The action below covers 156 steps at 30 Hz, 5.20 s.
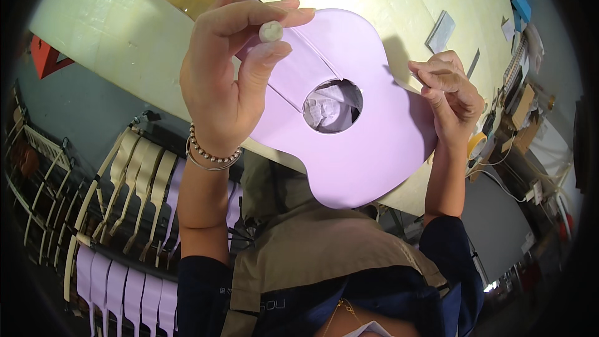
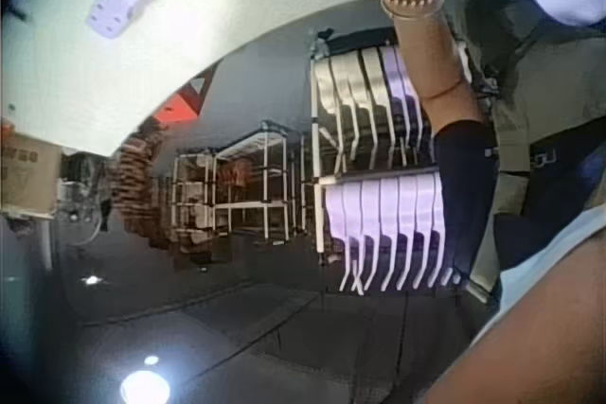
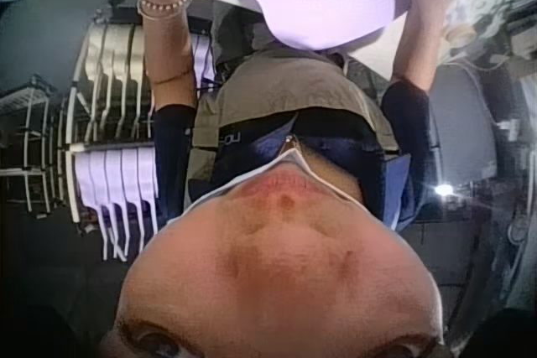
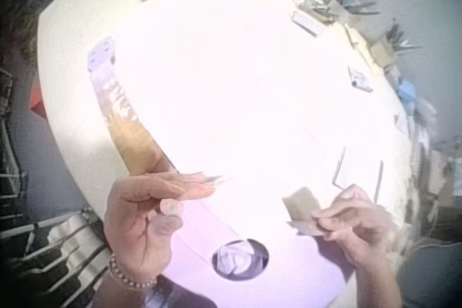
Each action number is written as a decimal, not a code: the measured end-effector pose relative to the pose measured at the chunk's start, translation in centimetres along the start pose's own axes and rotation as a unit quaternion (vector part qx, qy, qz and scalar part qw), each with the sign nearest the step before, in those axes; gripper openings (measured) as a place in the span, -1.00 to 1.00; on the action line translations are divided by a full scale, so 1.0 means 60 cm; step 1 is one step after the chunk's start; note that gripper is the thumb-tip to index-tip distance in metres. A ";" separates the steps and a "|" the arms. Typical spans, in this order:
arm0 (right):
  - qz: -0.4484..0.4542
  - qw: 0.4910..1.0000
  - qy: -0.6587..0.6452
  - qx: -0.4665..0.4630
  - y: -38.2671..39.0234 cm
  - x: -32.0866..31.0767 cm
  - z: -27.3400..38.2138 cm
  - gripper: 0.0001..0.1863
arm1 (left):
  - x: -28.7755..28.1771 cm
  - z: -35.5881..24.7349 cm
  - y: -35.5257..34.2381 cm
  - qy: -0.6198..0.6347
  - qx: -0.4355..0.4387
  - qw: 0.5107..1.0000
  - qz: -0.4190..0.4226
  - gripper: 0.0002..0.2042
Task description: The person repeatedly picks up light purple guitar bodies from a rack, scrapes the surface with a small metal tool, and wipes them with a cloth. The person handles each guitar one at a time, rotating it to access different sides before returning it to the rack.
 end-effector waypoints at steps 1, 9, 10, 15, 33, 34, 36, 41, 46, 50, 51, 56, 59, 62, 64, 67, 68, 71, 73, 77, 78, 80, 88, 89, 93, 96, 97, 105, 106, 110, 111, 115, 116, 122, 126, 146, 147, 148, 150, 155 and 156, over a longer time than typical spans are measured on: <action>-0.003 1.000 0.005 -0.003 0.001 -0.002 0.002 -0.84 | 0.001 0.000 0.000 0.006 -0.002 1.000 0.010 -0.86; -0.415 0.899 -0.116 0.081 0.147 -0.164 -0.055 -0.82 | 0.007 -0.028 -0.033 -0.090 -0.030 0.995 -0.013 -0.83; -0.463 0.873 -0.105 0.115 0.197 -0.186 -0.067 -0.82 | 0.020 -0.044 -0.055 -0.138 -0.041 0.990 0.008 -0.87; -0.540 0.807 0.045 0.235 0.413 -0.248 -0.090 -0.89 | 0.172 -0.036 -0.155 -0.304 -0.054 0.923 0.228 -0.83; -0.424 0.820 0.150 0.354 0.480 -0.159 -0.007 -0.83 | 0.323 -0.207 -0.003 -0.179 0.104 0.949 0.240 -0.85; -0.405 0.844 0.138 0.323 0.444 -0.155 0.017 -0.82 | 0.335 -0.216 0.023 -0.170 0.124 0.942 0.263 -0.83; -0.365 0.888 0.116 0.256 0.378 -0.147 0.062 -0.81 | 0.343 -0.216 0.049 -0.119 0.107 0.950 0.268 -0.79; -0.237 0.953 0.158 0.103 0.280 -0.115 0.142 -0.74 | 0.304 -0.208 0.083 -0.081 0.065 0.963 0.251 -0.83; -0.203 0.948 0.174 0.172 0.275 -0.089 0.153 -0.71 | 0.237 -0.224 0.128 -0.152 0.082 0.974 0.143 -0.89; -0.160 0.963 0.179 0.125 0.253 -0.073 0.166 -0.80 | 0.203 -0.230 0.159 -0.172 0.085 0.978 0.086 -0.81; -0.163 0.967 0.175 0.092 0.247 -0.067 0.172 -0.81 | 0.198 -0.227 0.161 -0.171 0.079 0.979 0.083 -0.75; -0.221 0.948 0.210 0.089 0.252 -0.057 0.189 -0.86 | 0.183 -0.247 0.190 -0.200 0.172 0.964 -0.016 -0.83; -0.378 0.896 0.165 0.164 0.298 -0.071 0.158 -0.89 | 0.174 -0.261 0.197 -0.159 0.232 0.955 -0.091 -0.89; -0.604 0.764 0.030 0.226 0.398 -0.136 0.053 -0.88 | 0.132 -0.271 0.184 -0.134 0.272 0.943 -0.140 -0.96; -0.579 0.765 0.120 0.255 0.447 -0.181 0.016 -0.76 | 0.122 -0.228 0.122 -0.196 0.145 0.968 -0.058 -0.91; -0.386 0.770 0.331 0.384 0.464 -0.194 -0.001 -0.56 | 0.096 -0.103 0.031 -0.314 -0.046 0.946 0.073 -0.89; -0.373 0.764 0.345 0.398 0.468 -0.191 -0.002 -0.52 | 0.082 -0.079 0.013 -0.321 -0.053 0.943 0.063 -0.88; -0.316 0.741 0.382 0.453 0.483 -0.182 -0.011 -0.36 | 0.065 -0.042 -0.020 -0.379 -0.066 0.921 0.058 -0.87; -0.325 0.725 0.455 0.402 0.477 -0.183 0.008 -0.39 | 0.057 -0.028 -0.028 -0.426 -0.072 0.900 0.055 -0.83; -0.358 0.723 0.447 0.387 0.481 -0.179 0.041 -0.44 | 0.063 -0.029 -0.033 -0.449 -0.102 0.885 0.065 -0.75; -0.362 0.732 0.431 0.384 0.481 -0.171 0.047 -0.46 | 0.062 -0.022 -0.034 -0.449 -0.127 0.881 0.073 -0.70; -0.373 0.747 0.401 0.377 0.478 -0.146 0.063 -0.48 | 0.045 -0.021 -0.042 -0.452 -0.153 0.879 0.026 -0.56; -0.490 0.727 -0.232 0.421 0.467 0.087 0.032 -0.60 | -0.093 0.176 -0.056 0.291 -0.328 0.892 -0.110 -0.48; -0.481 0.718 -0.280 0.418 0.463 0.112 0.027 -0.58 | -0.061 0.170 -0.043 0.334 -0.375 0.862 -0.068 -0.53; -0.526 0.682 -0.373 0.344 0.446 0.141 0.031 -0.43 | -0.005 0.130 -0.039 0.397 -0.458 0.793 0.061 -0.59; -0.549 0.688 -0.389 0.273 0.410 0.123 0.066 -0.32 | -0.016 0.093 -0.071 0.388 -0.430 0.808 0.113 -0.57; -0.554 0.692 -0.384 0.257 0.397 0.115 0.079 -0.30 | -0.019 0.067 -0.081 0.377 -0.412 0.822 0.112 -0.57; -0.601 0.684 -0.376 0.172 0.355 0.099 0.110 -0.35 | -0.065 -0.052 -0.123 0.371 -0.312 0.867 0.116 -0.59; -0.610 0.679 -0.366 0.181 0.360 0.095 0.112 -0.36 | -0.061 -0.060 -0.126 0.381 -0.308 0.862 0.132 -0.59; -0.630 0.658 -0.374 0.174 0.368 0.087 0.098 -0.38 | -0.062 -0.125 -0.111 0.354 -0.244 0.897 0.105 -0.61; -0.618 0.663 -0.387 0.172 0.372 0.087 0.092 -0.40 | -0.061 -0.140 -0.105 0.350 -0.232 0.902 0.102 -0.63; -0.620 0.641 -0.414 0.184 0.374 0.093 0.080 -0.40 | -0.067 -0.179 -0.093 0.326 -0.197 0.920 0.088 -0.65; -0.621 0.635 -0.420 0.189 0.378 0.096 0.078 -0.39 | -0.066 -0.186 -0.089 0.324 -0.190 0.922 0.091 -0.64; -0.628 0.620 -0.431 0.188 0.381 0.098 0.080 -0.38 | -0.068 -0.198 -0.080 0.329 -0.182 0.921 0.101 -0.60; -0.638 0.636 -0.401 0.169 0.381 0.084 0.095 -0.37 | -0.072 -0.191 -0.076 0.345 -0.189 0.914 0.095 -0.60; -0.723 0.511 -0.416 0.208 0.406 0.115 0.045 -0.69 | -0.018 -0.352 -0.016 0.289 0.061 0.924 0.241 -0.47; -0.721 0.510 -0.419 0.211 0.408 0.112 0.043 -0.68 | -0.008 -0.353 -0.015 0.277 0.051 0.931 0.232 -0.49; -0.715 0.510 -0.427 0.214 0.409 0.115 0.034 -0.68 | -0.007 -0.355 -0.010 0.260 0.044 0.940 0.218 -0.51; -0.705 0.511 -0.439 0.222 0.416 0.123 0.016 -0.66 | -0.004 -0.357 -0.006 0.236 0.040 0.949 0.203 -0.53; -0.648 0.496 -0.556 0.158 0.402 0.141 -0.011 -0.71 | -0.009 -0.348 -0.009 0.212 0.018 0.965 0.153 -0.54; -0.608 0.524 -0.585 0.118 0.405 0.142 -0.022 -0.73 | -0.013 -0.343 -0.014 0.218 0.006 0.965 0.146 -0.54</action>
Point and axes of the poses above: each hand's wrist, its own y-axis away from the middle knuckle, its own x-axis out of the palm, z = x × y, the point moved 10 cm from there along -y, towards the middle knuckle, and after that the axes turned 11 degrees about -x, right-handed, at the moved point
